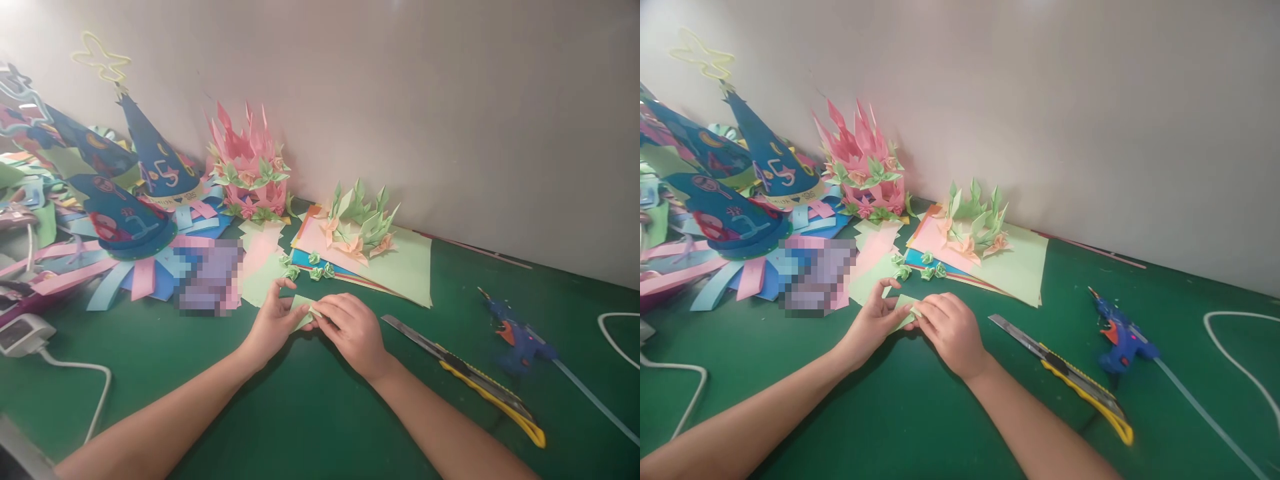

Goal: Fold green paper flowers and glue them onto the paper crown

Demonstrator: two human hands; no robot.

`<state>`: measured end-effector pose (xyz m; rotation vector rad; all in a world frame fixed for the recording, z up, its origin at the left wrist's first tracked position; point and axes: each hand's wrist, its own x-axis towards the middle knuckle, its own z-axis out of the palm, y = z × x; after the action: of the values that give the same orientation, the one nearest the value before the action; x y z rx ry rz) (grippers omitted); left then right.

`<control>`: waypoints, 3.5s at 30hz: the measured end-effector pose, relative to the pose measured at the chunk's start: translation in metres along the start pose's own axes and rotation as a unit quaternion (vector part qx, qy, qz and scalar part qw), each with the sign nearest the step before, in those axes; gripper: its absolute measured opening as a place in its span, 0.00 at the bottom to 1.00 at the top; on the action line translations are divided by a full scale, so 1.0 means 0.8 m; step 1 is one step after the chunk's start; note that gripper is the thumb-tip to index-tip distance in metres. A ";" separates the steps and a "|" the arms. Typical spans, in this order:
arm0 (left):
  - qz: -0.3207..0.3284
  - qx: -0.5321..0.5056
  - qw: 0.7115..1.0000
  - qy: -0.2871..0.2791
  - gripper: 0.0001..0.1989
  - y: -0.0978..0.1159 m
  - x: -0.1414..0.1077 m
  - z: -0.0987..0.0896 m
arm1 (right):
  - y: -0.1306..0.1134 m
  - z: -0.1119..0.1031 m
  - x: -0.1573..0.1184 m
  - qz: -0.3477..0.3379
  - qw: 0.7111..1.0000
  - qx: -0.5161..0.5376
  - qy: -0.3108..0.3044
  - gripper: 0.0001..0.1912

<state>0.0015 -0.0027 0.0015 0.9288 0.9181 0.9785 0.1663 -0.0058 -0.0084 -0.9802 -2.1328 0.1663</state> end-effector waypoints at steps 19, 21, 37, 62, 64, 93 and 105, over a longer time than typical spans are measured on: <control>-0.028 0.180 0.983 0.033 0.15 0.002 -0.004 0.000 | 0.003 0.003 0.000 0.043 0.999 -0.002 0.024 0.07; -0.026 0.198 0.979 0.033 0.16 0.002 -0.003 -0.001 | 0.004 0.002 -0.001 0.030 0.999 -0.012 0.013 0.08; -0.040 0.119 0.991 0.041 0.18 0.006 -0.002 -0.005 | 0.002 -0.001 0.002 0.011 0.997 -0.031 -0.074 0.16; -0.054 0.043 0.997 0.033 0.20 0.003 0.002 -0.012 | 0.002 -0.001 0.005 -0.018 0.992 -0.060 -0.105 0.23; -0.062 0.024 0.997 0.028 0.19 0.004 0.002 -0.014 | 0.001 -0.001 0.005 -0.018 0.992 -0.063 -0.111 0.23; 0.013 0.136 0.991 0.001 0.13 -0.002 0.000 -0.004 | -0.001 0.000 0.011 0.256 0.936 0.240 -0.020 0.05; 0.041 0.218 0.975 0.003 0.12 -0.009 0.000 -0.010 | 0.000 -0.001 0.011 0.272 0.910 0.309 -0.039 0.09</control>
<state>-0.0042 -0.0029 -0.0079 1.3430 1.1324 0.8625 0.1632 0.0002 -0.0021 -1.1447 -1.6362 1.0979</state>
